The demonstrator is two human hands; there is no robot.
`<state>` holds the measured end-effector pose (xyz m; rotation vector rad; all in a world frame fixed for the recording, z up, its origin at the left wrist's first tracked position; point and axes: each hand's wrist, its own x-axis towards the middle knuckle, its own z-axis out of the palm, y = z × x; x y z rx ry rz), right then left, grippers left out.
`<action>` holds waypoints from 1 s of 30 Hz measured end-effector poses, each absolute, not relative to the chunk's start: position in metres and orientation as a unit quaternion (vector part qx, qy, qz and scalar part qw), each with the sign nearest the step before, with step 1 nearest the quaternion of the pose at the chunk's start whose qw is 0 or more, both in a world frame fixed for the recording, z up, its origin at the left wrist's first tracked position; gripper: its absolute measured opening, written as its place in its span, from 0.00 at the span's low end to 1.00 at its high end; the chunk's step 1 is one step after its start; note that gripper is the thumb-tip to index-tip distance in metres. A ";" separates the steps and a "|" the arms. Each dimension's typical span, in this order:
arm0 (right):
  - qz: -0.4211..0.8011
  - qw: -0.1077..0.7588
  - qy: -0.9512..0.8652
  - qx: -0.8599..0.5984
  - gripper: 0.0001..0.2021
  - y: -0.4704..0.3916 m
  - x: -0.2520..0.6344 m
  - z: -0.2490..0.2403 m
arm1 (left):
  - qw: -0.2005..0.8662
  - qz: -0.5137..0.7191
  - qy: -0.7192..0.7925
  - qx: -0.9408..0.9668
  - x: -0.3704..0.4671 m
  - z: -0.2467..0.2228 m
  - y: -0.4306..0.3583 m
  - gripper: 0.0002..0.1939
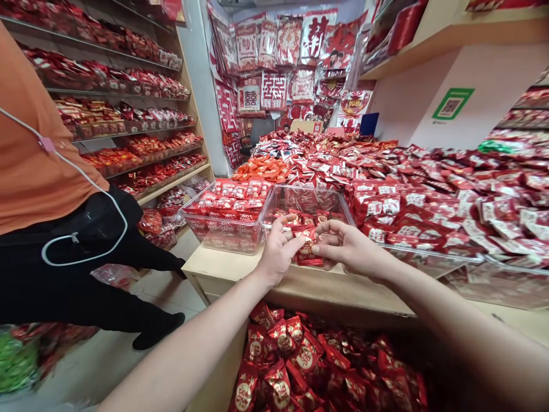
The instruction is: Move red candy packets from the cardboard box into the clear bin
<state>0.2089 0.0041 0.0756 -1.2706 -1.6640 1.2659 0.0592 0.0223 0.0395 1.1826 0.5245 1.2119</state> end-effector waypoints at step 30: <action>0.460 -0.117 -0.588 -0.655 0.04 0.111 0.152 0.064 | 0.158 0.122 0.275 0.941 0.063 0.039 0.000 0.17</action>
